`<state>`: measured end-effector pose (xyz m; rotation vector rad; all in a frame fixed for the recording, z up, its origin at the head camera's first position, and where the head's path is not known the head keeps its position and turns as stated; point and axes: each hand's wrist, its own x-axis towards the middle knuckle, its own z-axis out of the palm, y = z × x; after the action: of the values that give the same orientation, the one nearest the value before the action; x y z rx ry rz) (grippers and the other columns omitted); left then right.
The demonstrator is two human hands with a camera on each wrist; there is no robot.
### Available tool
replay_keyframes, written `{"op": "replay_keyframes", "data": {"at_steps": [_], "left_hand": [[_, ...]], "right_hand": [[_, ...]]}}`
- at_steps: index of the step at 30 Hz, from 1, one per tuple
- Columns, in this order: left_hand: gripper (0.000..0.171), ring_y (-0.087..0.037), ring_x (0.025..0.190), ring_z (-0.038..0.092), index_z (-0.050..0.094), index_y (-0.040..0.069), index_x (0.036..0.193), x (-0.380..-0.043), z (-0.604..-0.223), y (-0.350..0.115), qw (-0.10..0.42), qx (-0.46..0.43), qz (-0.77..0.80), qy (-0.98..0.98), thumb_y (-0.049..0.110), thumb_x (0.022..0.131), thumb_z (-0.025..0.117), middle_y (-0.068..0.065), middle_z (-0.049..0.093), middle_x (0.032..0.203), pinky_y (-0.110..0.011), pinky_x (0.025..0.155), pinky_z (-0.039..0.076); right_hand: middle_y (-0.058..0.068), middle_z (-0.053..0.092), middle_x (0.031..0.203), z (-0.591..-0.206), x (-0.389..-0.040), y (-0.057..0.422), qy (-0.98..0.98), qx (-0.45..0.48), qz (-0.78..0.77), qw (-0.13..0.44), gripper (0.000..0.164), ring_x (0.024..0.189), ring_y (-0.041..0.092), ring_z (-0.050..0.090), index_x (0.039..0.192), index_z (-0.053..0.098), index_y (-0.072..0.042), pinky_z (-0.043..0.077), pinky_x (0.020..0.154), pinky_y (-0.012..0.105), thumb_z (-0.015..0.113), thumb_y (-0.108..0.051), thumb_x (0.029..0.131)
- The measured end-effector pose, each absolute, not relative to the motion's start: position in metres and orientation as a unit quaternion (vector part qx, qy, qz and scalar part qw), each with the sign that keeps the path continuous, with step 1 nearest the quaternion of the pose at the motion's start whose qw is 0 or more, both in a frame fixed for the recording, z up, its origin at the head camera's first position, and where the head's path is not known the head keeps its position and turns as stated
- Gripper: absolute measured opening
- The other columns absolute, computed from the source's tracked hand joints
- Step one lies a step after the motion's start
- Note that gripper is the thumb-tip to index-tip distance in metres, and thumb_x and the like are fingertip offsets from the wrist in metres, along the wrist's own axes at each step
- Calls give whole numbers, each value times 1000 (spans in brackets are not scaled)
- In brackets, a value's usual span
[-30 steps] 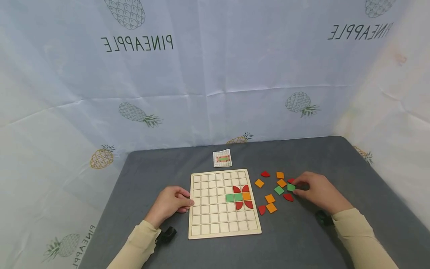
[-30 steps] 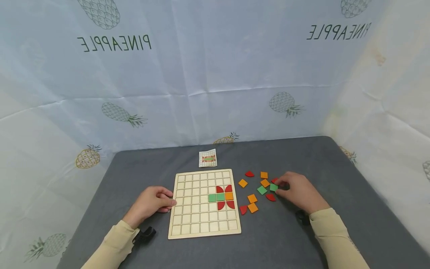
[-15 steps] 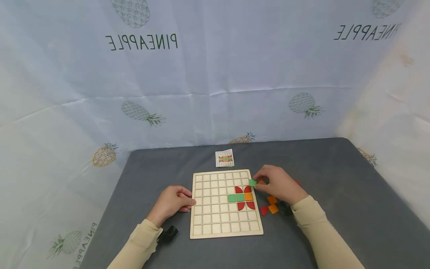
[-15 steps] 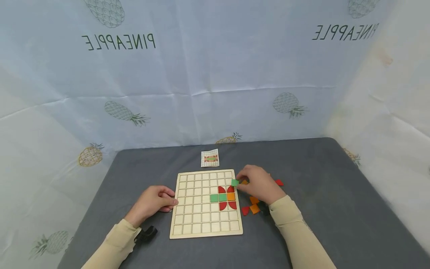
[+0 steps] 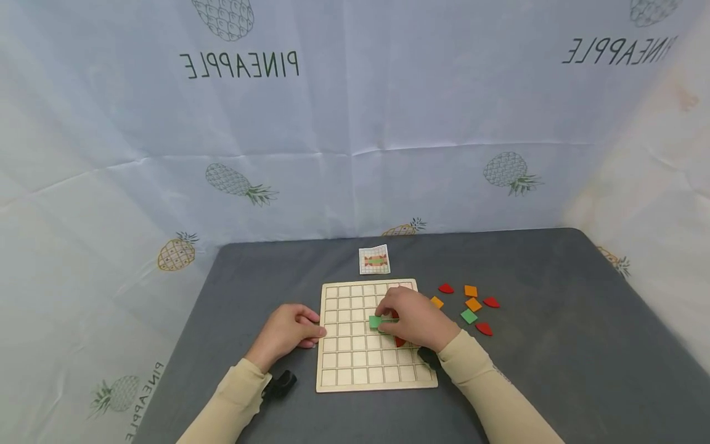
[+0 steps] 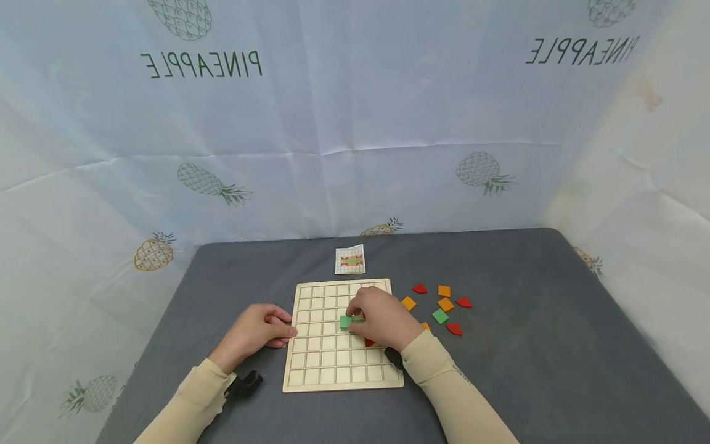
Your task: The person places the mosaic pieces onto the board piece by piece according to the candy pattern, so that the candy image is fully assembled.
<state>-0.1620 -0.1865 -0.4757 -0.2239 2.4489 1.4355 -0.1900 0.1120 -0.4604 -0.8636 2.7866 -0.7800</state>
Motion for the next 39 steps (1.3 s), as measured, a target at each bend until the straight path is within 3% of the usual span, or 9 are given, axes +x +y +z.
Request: {"op": "replay_keyframes", "data": {"at_steps": [18,29,39], "left_hand": [[27,-16,71,75,75,2,106,-163,-475,-186,148,-79,499,850,9,86,91,-8,77,83,-32,67,68],[27,-17,72,75,75,2,106,-163,-471,-187,151,-78,501,849,10,86,91,-9,77,85,-33,67,68],[25,-18,73,75,75,2,106,-163,-471,-187,149,-77,497,851,10,88,90,-9,76,85,-33,68,68]], "right_hand": [[-10,70,97,-462,-184,102,926,-311,-213,39,13,88,7,61,101,84,-22,58,78,26,90,-26,91],[-8,68,96,-464,-184,102,924,-317,-213,28,16,82,4,54,103,84,-22,51,70,21,91,-28,90],[-9,69,97,-466,-185,101,926,-314,-208,31,13,83,5,56,102,83,-22,52,70,22,89,-25,91]]}}
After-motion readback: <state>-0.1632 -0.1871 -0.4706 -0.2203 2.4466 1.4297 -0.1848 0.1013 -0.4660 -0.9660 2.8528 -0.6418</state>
